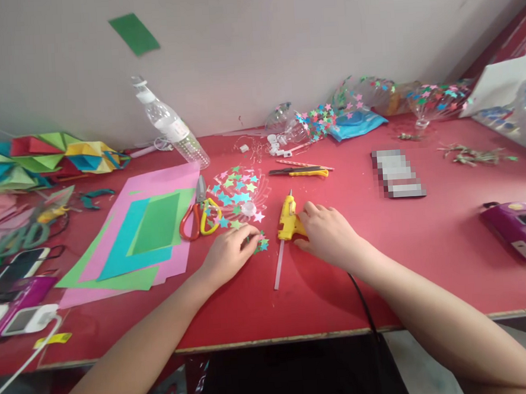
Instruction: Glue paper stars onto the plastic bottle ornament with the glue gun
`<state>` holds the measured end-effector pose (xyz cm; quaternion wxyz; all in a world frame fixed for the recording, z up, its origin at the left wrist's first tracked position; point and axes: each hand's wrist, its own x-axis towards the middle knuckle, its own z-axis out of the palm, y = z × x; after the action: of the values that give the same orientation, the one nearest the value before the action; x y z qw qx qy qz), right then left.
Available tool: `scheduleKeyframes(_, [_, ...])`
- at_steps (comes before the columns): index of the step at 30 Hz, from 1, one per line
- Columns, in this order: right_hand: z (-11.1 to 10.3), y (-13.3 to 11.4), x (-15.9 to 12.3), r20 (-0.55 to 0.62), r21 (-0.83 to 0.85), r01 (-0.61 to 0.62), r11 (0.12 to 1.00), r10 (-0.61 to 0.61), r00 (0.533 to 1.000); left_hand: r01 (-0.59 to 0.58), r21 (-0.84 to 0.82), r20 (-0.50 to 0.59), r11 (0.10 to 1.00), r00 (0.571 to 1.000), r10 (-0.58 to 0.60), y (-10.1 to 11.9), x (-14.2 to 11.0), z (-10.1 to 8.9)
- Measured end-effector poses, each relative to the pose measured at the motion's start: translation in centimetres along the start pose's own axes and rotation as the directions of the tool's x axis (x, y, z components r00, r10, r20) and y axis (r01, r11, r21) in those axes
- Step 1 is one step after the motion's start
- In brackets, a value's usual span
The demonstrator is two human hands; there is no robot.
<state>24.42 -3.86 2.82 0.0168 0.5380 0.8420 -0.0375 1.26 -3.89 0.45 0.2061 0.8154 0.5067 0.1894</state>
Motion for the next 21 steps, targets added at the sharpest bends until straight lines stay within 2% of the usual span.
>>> scheduleKeyframes(2, [0.1, -0.3, 0.2, 0.001, 0.001, 0.002, 1.000, -0.002, 1.000, 0.090, -0.279, 0.055, 0.956, 0.995, -0.077, 0.5, -0.2, 0.2])
scheduleKeyframes(4, [0.4, -0.3, 0.3, 0.015, 0.039, -0.001, 0.999, 0.001, 1.000, 0.183, -0.468, 0.148, 0.865, 0.981, -0.127, 0.6, -0.3, 0.5])
scheduleKeyframes(7, [0.7, 0.1, 0.5, -0.016, 0.145, -0.073, 0.987, 0.077, 0.997, 0.235, -0.555, 0.203, 0.798, 0.968, -0.145, 0.3, -0.4, 0.7])
scheduleKeyframes(10, [0.5, 0.7, 0.5, -0.202, 0.274, -0.109, 0.956, 0.168, 0.965, 0.236, -0.584, 0.206, 0.777, 0.969, -0.139, 0.3, -0.4, 0.7])
scheduleKeyframes(13, [-0.2, 0.5, 0.1, -0.428, 0.408, 0.068, 0.910, 0.125, 0.895, 0.221, -0.646, 0.208, 0.731, 0.972, -0.109, 1.1, -0.6, 0.5])
scheduleKeyframes(15, [-0.5, -0.2, -0.3, -0.510, 0.465, 0.217, 0.858, 0.059, 0.858, 0.183, -0.683, 0.171, 0.707, 0.981, -0.089, 1.8, -0.8, 0.4])
scheduleKeyframes(18, [-0.3, -1.7, -0.9, -0.547, 0.502, 0.402, 0.766, -0.079, 0.833, 0.114, -0.722, 0.097, 0.682, 0.993, -0.063, 2.5, -1.2, 0.5])
scheduleKeyframes(21, [0.3, -2.8, -1.2, -0.565, 0.488, 0.511, 0.707, -0.191, 0.803, 0.052, -0.759, 0.040, 0.649, 0.999, -0.033, 2.7, -1.5, 0.9])
